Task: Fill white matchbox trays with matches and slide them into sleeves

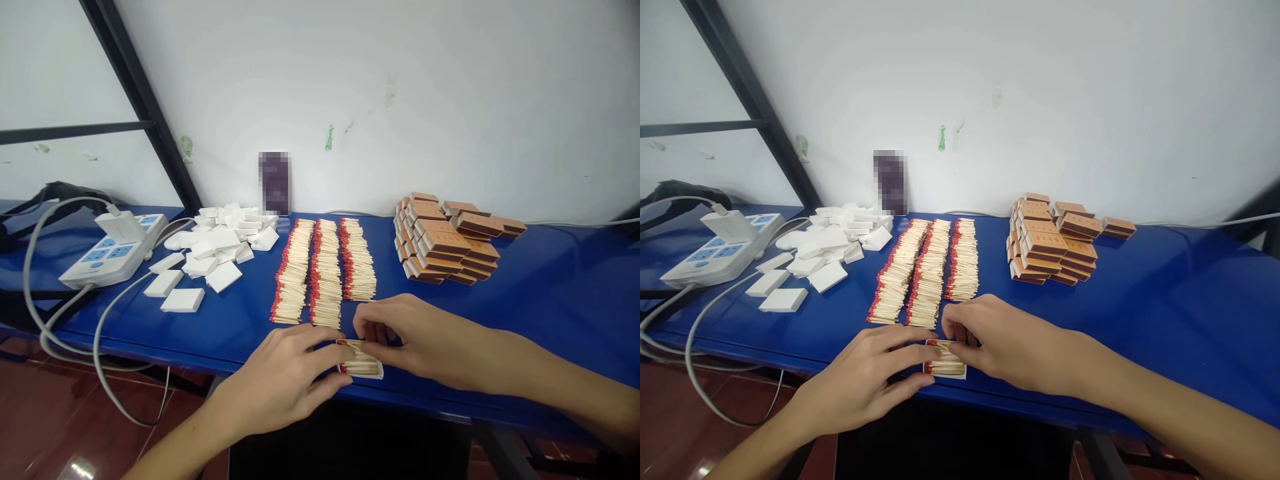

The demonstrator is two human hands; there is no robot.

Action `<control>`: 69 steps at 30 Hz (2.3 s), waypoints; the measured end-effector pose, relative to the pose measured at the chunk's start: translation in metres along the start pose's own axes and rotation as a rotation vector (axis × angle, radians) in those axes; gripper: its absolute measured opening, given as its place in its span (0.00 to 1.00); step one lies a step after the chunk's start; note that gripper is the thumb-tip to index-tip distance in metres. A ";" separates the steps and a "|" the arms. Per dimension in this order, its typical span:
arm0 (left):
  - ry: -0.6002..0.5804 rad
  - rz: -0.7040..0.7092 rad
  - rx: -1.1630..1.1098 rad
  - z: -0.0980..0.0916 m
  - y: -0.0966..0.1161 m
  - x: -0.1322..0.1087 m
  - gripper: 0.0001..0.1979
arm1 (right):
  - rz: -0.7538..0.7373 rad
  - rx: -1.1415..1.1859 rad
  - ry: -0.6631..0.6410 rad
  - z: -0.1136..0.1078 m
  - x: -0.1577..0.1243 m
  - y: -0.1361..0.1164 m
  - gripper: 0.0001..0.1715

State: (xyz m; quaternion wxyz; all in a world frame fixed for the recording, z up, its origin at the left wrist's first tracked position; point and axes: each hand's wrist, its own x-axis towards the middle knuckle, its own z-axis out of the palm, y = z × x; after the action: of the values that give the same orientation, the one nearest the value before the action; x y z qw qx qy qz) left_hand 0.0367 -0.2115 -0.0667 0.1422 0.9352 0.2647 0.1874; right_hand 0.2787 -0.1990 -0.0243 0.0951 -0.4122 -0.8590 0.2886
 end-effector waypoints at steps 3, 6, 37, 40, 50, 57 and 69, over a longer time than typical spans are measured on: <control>-0.017 -0.019 -0.005 -0.001 0.001 0.001 0.14 | -0.012 0.029 -0.027 -0.001 0.001 0.002 0.08; -0.031 -0.036 -0.021 -0.002 0.002 0.001 0.18 | -0.009 0.046 -0.048 -0.001 0.004 0.004 0.08; -0.006 -0.007 0.049 0.000 0.001 0.000 0.12 | -0.101 -0.415 0.294 0.000 0.012 0.047 0.11; 0.008 0.003 0.065 0.000 0.001 0.000 0.12 | -0.101 -0.377 0.314 0.002 0.012 0.050 0.09; 0.032 0.018 0.083 0.000 0.002 0.001 0.11 | -0.103 -0.357 0.310 -0.001 0.002 0.044 0.07; 0.028 0.019 0.083 0.000 0.002 0.001 0.11 | -0.091 -0.386 0.305 -0.002 0.002 0.045 0.05; 0.009 0.011 0.066 0.001 0.001 0.001 0.12 | -0.081 -0.344 0.274 -0.001 0.003 0.046 0.07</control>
State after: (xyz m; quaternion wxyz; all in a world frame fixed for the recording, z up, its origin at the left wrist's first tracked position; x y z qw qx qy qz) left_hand 0.0381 -0.2117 -0.0670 0.1090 0.9400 0.2661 0.1835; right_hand 0.3074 -0.1736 -0.0507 0.1506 -0.4227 -0.8905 0.0751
